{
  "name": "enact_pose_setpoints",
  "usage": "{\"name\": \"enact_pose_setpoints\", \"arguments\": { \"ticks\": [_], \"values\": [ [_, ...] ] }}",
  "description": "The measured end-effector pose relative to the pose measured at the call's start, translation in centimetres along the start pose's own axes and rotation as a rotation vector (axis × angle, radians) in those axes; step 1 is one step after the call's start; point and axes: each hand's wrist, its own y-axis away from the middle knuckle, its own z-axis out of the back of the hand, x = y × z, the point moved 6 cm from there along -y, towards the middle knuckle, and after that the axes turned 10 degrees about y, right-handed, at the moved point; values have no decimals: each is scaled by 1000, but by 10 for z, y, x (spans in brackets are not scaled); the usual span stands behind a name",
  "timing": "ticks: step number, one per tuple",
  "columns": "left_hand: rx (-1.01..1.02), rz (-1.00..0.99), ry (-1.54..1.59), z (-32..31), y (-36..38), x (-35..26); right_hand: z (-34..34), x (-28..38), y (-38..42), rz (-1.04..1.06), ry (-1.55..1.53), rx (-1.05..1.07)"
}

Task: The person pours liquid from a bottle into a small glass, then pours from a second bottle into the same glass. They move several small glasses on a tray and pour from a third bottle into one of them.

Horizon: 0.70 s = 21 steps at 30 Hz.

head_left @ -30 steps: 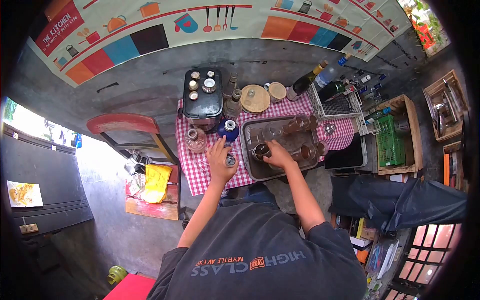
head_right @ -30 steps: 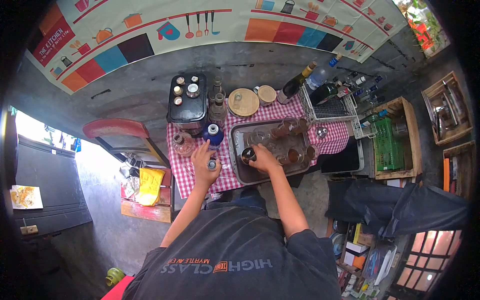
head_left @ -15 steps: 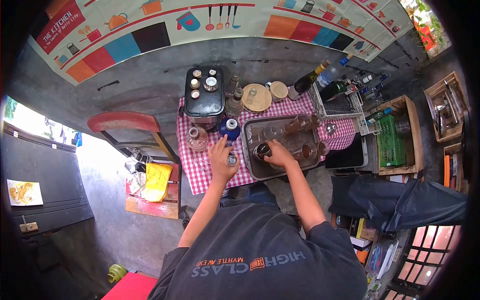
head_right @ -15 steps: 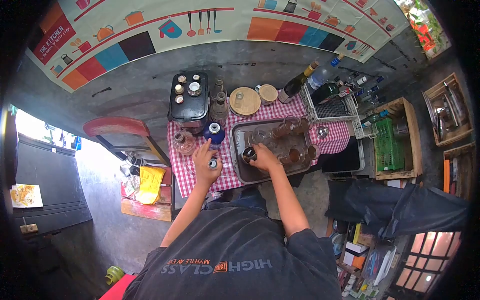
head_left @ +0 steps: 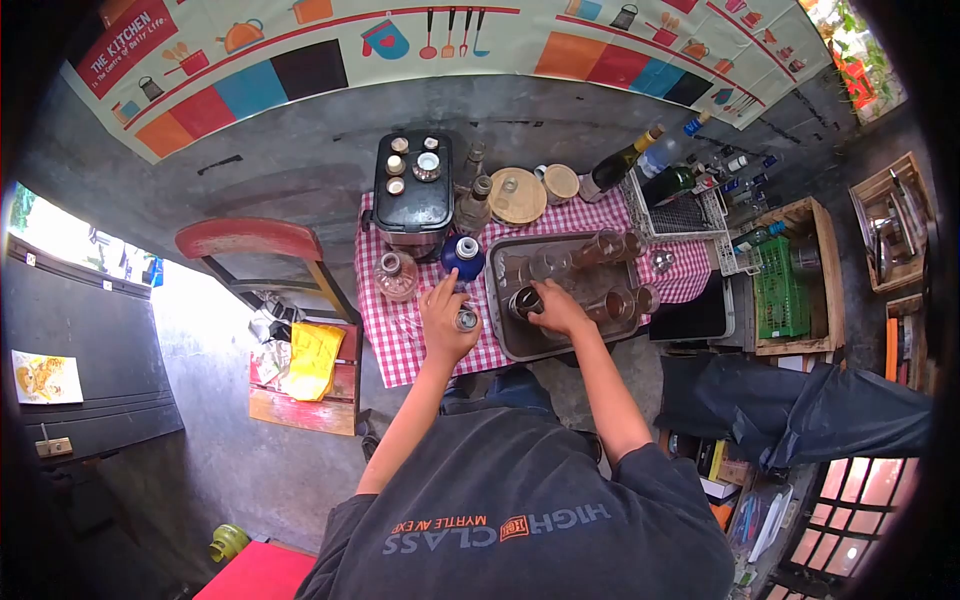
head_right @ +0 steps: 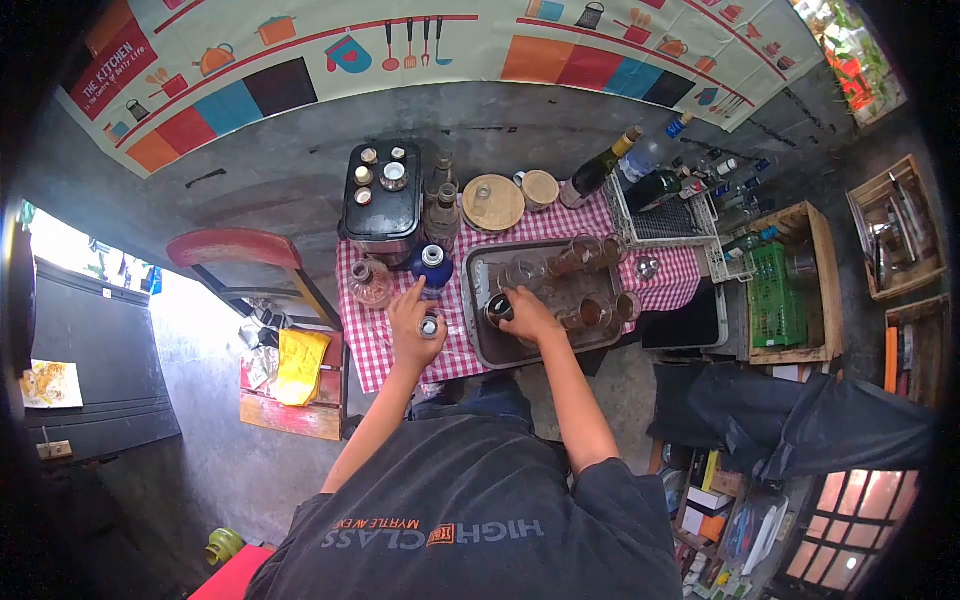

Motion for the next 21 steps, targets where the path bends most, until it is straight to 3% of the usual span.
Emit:
{"name": "enact_pose_setpoints", "arguments": {
  "ticks": [21],
  "values": [
    [-8,-2,20,0,0,0,-6,-5,-4,42,73,-66]
  ]
}}
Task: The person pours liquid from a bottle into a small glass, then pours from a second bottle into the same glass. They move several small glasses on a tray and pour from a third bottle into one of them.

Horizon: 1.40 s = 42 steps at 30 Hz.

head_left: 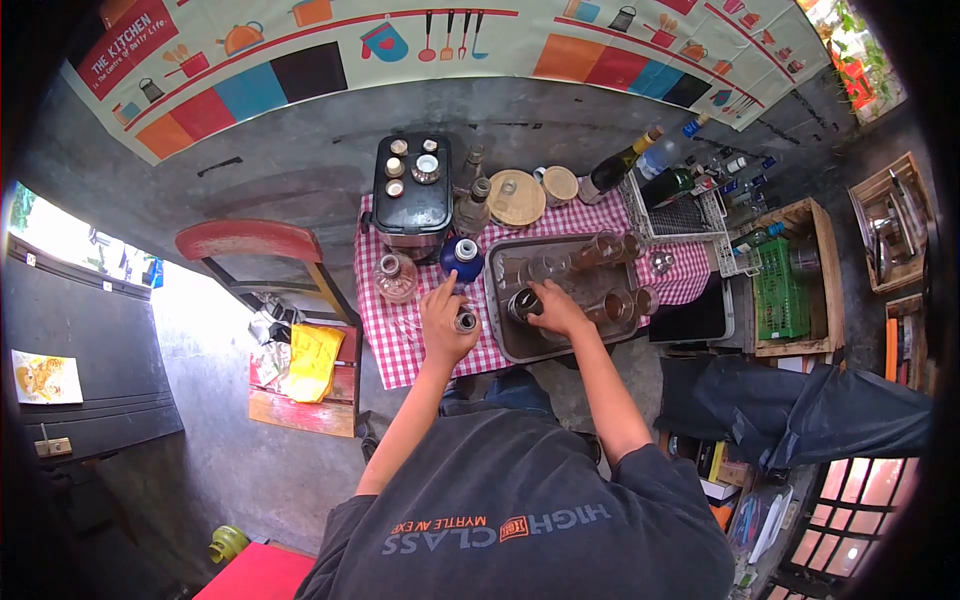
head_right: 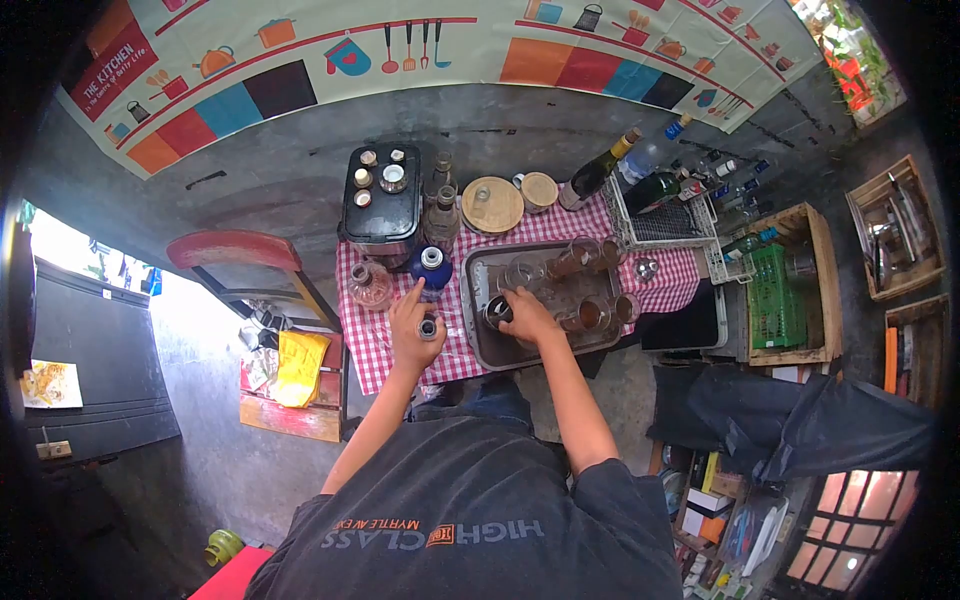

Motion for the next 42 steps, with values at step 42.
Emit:
{"name": "enact_pose_setpoints", "arguments": {
  "ticks": [42],
  "values": [
    [17,27,44,-3,3,7,-4,-5,-2,-44,23,59]
  ]
}}
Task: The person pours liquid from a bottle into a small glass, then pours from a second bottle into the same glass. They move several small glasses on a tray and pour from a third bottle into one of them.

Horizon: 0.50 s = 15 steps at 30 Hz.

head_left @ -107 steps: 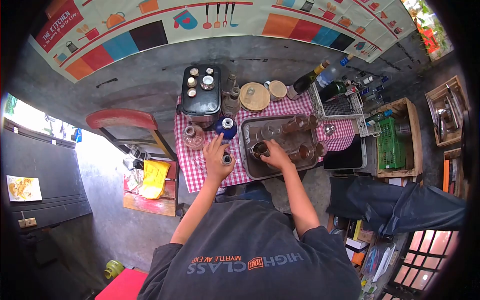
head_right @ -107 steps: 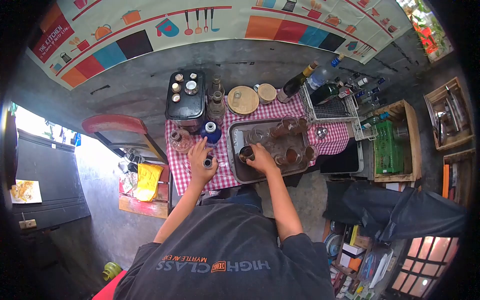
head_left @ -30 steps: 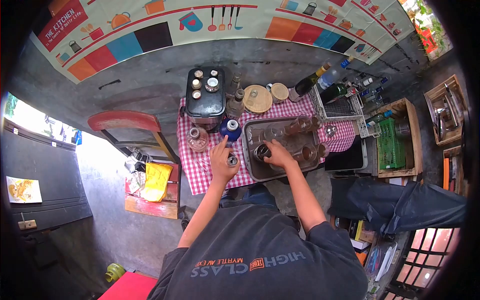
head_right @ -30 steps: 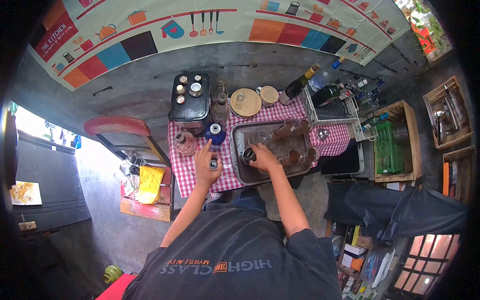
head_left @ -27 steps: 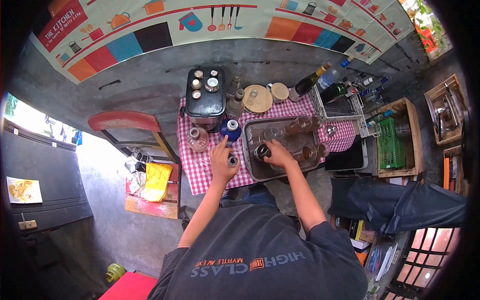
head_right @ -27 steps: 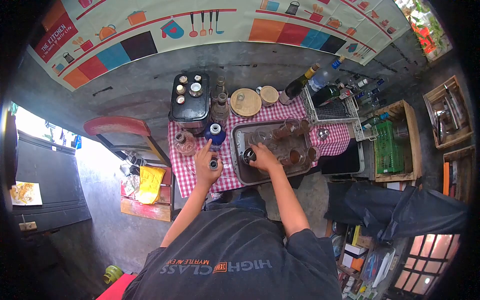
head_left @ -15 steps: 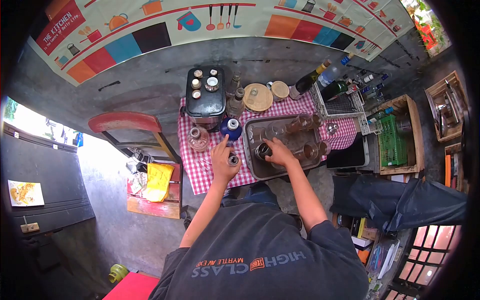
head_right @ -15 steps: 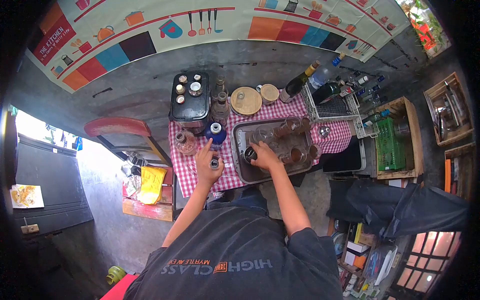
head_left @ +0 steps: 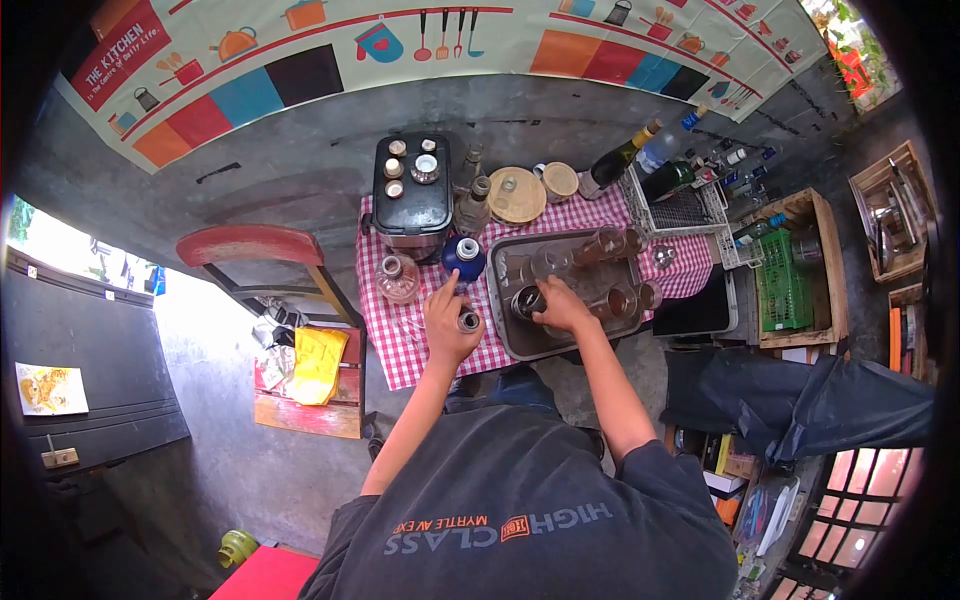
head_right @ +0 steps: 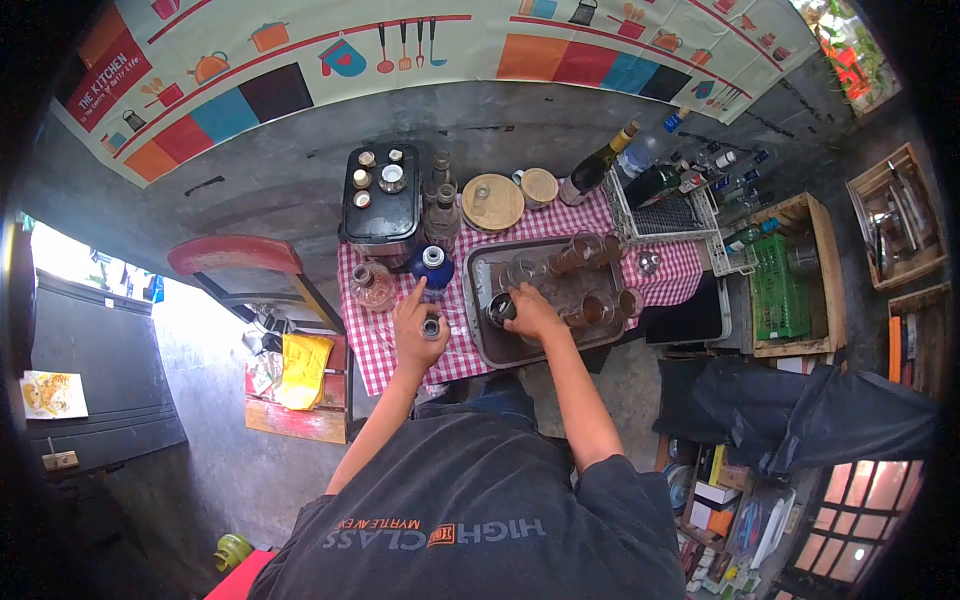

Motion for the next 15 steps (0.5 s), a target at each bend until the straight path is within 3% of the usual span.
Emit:
{"name": "enact_pose_setpoints", "arguments": {
  "ticks": [15],
  "values": [
    [-1,-2,25,1,-1,-1,9,6,2,2,46,15]
  ]
}}
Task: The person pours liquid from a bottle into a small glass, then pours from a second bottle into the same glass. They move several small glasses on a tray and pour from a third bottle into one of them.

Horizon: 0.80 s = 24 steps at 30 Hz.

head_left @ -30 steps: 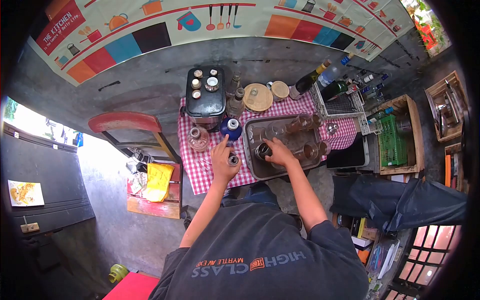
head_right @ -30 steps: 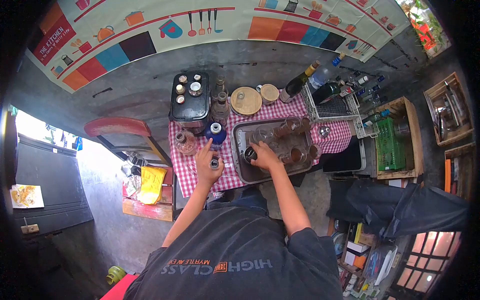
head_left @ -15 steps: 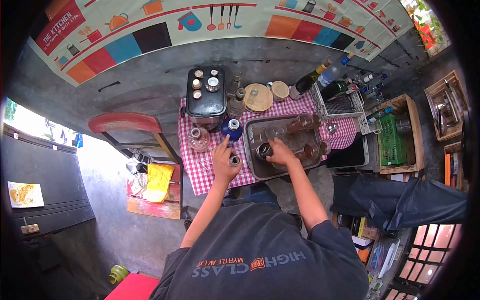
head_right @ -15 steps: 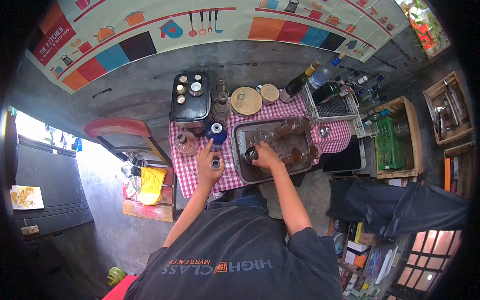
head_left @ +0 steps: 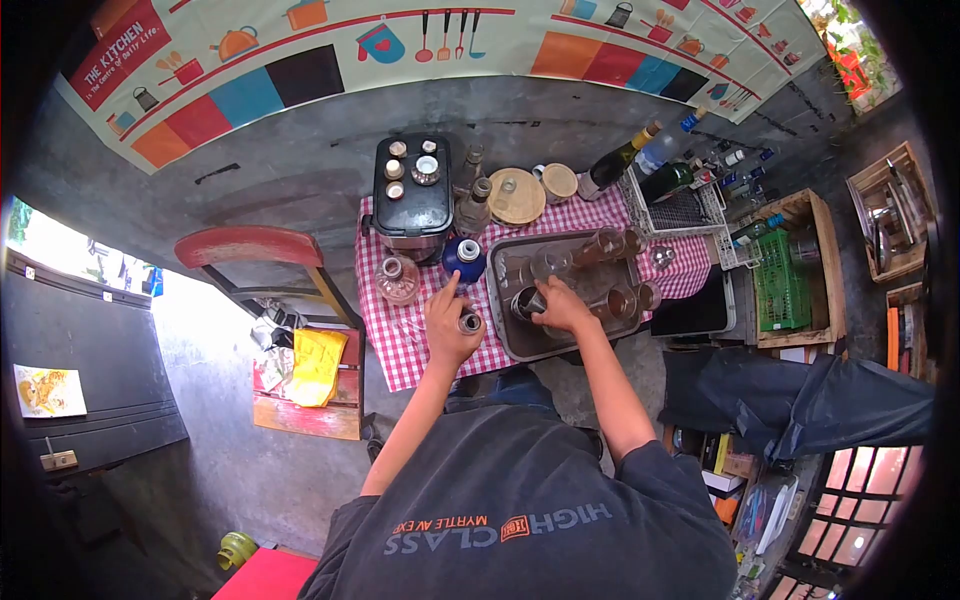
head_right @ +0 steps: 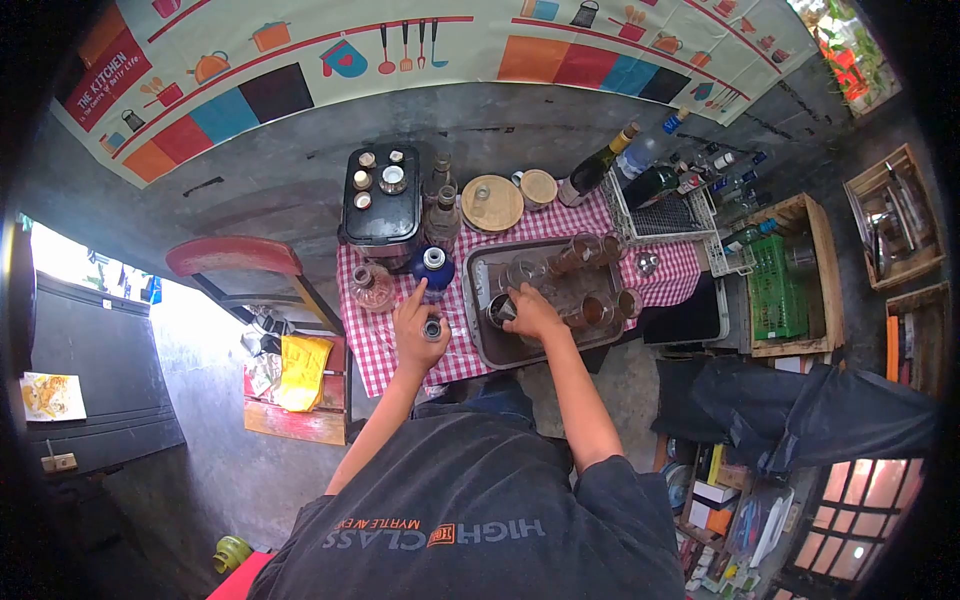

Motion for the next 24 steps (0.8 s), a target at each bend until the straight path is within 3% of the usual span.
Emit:
{"name": "enact_pose_setpoints", "arguments": {
  "ticks": [10,19,24],
  "values": [
    [7,-13,2,0,0,-1,-3,-4,0,-73,-46,67],
    [22,-12,-32,-1,1,-1,5,-10,28,-88,-223,-219],
    [32,21,-34,-1,1,-4,12,-3,52,-87,-301,-261]
  ]
}}
